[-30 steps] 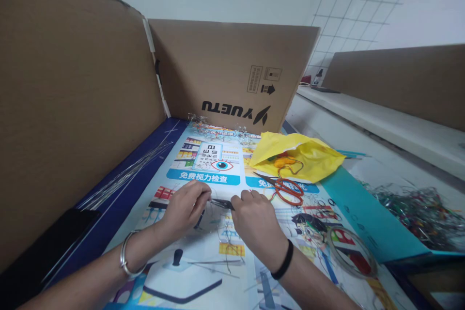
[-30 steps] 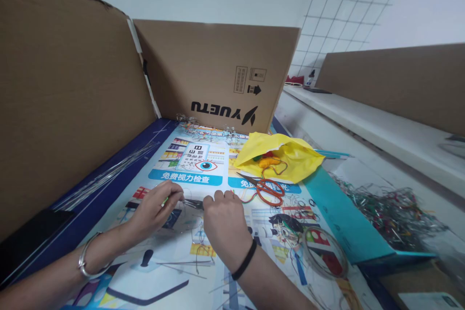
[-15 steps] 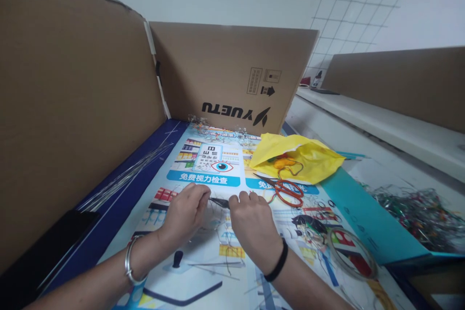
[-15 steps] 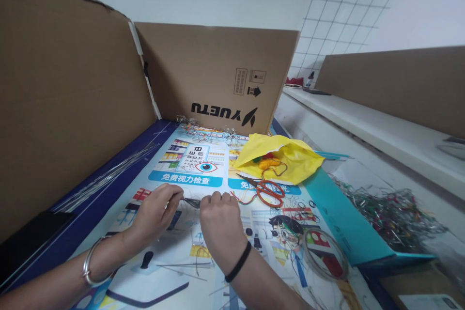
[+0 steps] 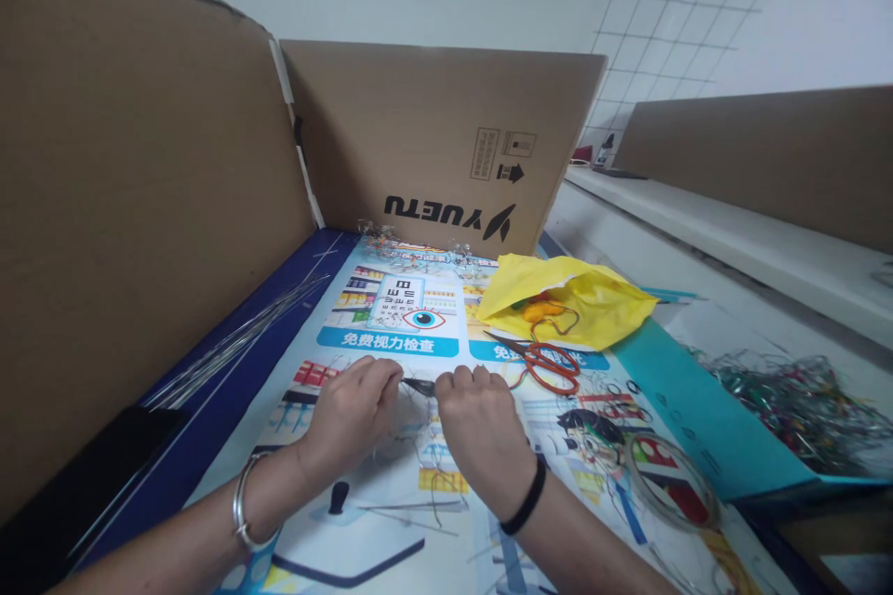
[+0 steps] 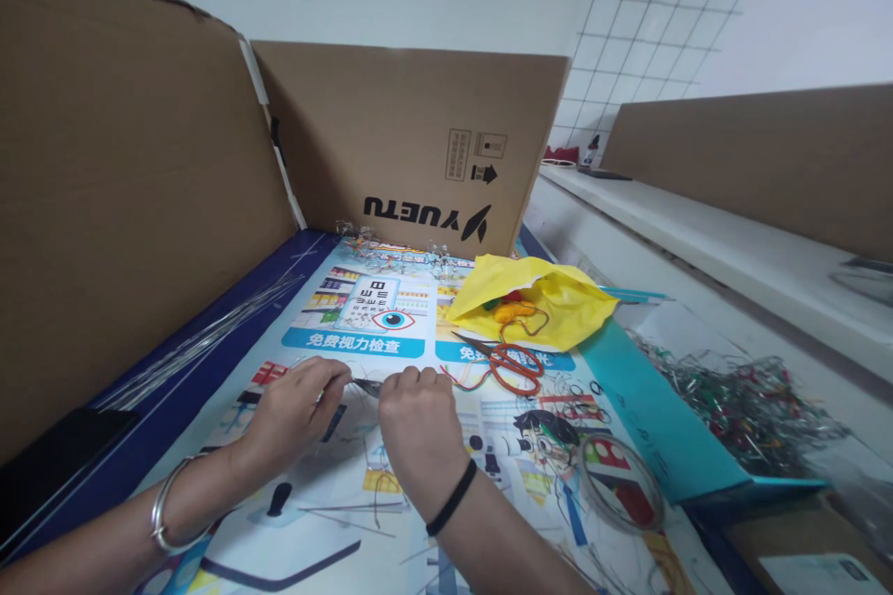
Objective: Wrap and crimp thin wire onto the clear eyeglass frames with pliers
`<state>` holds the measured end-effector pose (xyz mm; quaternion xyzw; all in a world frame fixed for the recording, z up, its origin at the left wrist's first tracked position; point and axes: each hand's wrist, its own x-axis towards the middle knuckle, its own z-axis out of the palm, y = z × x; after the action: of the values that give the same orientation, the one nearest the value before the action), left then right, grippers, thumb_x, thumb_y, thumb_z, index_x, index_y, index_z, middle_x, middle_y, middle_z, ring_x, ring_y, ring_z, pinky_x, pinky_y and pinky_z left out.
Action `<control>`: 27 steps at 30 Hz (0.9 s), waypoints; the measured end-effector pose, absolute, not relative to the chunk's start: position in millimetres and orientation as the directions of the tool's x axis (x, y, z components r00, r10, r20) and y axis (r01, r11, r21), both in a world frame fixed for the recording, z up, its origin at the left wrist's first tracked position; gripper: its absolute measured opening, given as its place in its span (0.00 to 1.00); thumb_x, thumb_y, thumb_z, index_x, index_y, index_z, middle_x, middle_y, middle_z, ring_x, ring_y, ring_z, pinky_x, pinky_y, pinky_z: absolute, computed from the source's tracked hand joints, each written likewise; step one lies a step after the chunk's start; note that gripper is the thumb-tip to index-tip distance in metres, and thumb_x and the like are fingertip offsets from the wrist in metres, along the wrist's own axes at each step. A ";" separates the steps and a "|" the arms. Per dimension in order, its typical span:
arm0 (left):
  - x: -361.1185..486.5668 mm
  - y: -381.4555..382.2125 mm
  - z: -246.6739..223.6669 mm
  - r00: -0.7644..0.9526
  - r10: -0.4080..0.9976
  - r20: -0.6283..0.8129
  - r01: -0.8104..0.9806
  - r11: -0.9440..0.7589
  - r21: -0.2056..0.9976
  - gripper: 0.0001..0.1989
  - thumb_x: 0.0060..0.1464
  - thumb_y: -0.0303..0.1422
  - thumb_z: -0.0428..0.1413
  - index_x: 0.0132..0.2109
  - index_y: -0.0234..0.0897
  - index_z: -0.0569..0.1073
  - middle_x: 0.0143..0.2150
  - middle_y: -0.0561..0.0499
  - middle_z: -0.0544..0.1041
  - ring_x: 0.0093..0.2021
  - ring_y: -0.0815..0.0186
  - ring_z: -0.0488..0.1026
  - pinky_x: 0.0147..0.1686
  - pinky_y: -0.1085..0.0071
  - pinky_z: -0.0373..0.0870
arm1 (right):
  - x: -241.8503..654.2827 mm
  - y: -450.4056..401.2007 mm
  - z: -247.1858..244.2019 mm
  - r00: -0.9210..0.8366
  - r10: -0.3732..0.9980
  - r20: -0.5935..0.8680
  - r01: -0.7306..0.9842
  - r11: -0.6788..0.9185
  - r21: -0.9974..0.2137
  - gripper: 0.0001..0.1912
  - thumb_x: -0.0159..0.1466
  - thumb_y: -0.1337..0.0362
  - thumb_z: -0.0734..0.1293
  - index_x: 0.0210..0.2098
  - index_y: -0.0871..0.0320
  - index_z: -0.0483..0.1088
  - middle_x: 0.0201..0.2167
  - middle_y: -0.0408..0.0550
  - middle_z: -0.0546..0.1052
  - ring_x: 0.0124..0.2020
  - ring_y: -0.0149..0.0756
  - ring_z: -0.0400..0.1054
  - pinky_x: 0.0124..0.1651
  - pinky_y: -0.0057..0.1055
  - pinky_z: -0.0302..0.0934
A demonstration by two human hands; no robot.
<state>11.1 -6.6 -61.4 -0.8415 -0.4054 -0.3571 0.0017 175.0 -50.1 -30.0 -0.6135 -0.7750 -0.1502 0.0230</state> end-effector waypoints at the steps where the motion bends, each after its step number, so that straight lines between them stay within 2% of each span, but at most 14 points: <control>1: 10.9 -6.3 -61.6 0.419 0.678 0.604 0.683 -0.673 0.282 0.08 0.58 0.28 0.45 0.34 0.36 0.68 0.29 0.50 0.73 0.31 0.66 0.70 0.33 0.69 0.66 | 175.2 -49.9 -30.0 -0.247 0.945 0.216 0.958 0.204 0.204 0.08 0.58 0.75 0.59 0.33 0.62 0.68 0.28 0.55 0.71 0.31 0.43 0.64 0.31 0.37 0.53; 10: 8.7 -4.7 -60.2 0.437 0.697 0.569 0.697 -0.662 0.276 0.09 0.59 0.29 0.45 0.35 0.36 0.69 0.30 0.50 0.74 0.32 0.65 0.70 0.33 0.69 0.66 | 178.6 -46.5 -34.6 -0.245 0.944 0.220 0.961 0.207 0.182 0.06 0.58 0.74 0.60 0.32 0.60 0.68 0.28 0.53 0.71 0.31 0.43 0.64 0.31 0.36 0.52; 15: 1.8 7.6 -56.4 0.423 0.726 0.541 0.651 -0.659 0.375 0.08 0.59 0.31 0.46 0.37 0.38 0.70 0.34 0.50 0.74 0.36 0.65 0.70 0.36 0.70 0.66 | 191.5 -37.5 -39.3 -0.218 0.939 0.267 0.975 0.198 0.098 0.03 0.58 0.69 0.63 0.31 0.58 0.68 0.29 0.49 0.71 0.33 0.40 0.64 0.33 0.33 0.50; 20: -7.3 27.7 -51.6 0.383 0.722 0.576 0.564 -0.677 0.474 0.08 0.58 0.30 0.48 0.36 0.37 0.71 0.35 0.50 0.75 0.38 0.66 0.70 0.39 0.71 0.66 | 202.4 -33.0 -43.8 -0.196 0.936 0.292 0.981 0.190 0.048 0.04 0.59 0.66 0.63 0.29 0.58 0.69 0.29 0.47 0.71 0.33 0.36 0.62 0.35 0.31 0.48; 23: -9.1 35.3 -46.7 0.408 0.733 0.545 0.512 -0.677 0.528 0.07 0.57 0.30 0.49 0.35 0.36 0.72 0.34 0.50 0.75 0.37 0.67 0.70 0.39 0.71 0.66 | 200.5 -33.4 -46.1 -0.295 0.906 0.303 0.955 0.286 0.075 0.03 0.58 0.68 0.64 0.27 0.57 0.68 0.28 0.46 0.70 0.33 0.36 0.60 0.35 0.32 0.47; 27: -6.8 35.2 -42.7 0.473 0.751 0.461 0.490 -0.659 0.570 0.07 0.56 0.29 0.50 0.33 0.37 0.72 0.33 0.51 0.75 0.36 0.66 0.71 0.37 0.72 0.66 | 191.1 -35.2 -43.5 -0.439 0.829 0.346 0.897 0.381 0.225 0.04 0.58 0.72 0.63 0.28 0.58 0.67 0.28 0.48 0.68 0.33 0.38 0.58 0.35 0.34 0.46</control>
<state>-6.8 35.2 -42.7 -0.8384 -0.3699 -0.3559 -0.1831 191.1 -35.2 -43.5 -0.5224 -0.8262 -0.1917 0.0882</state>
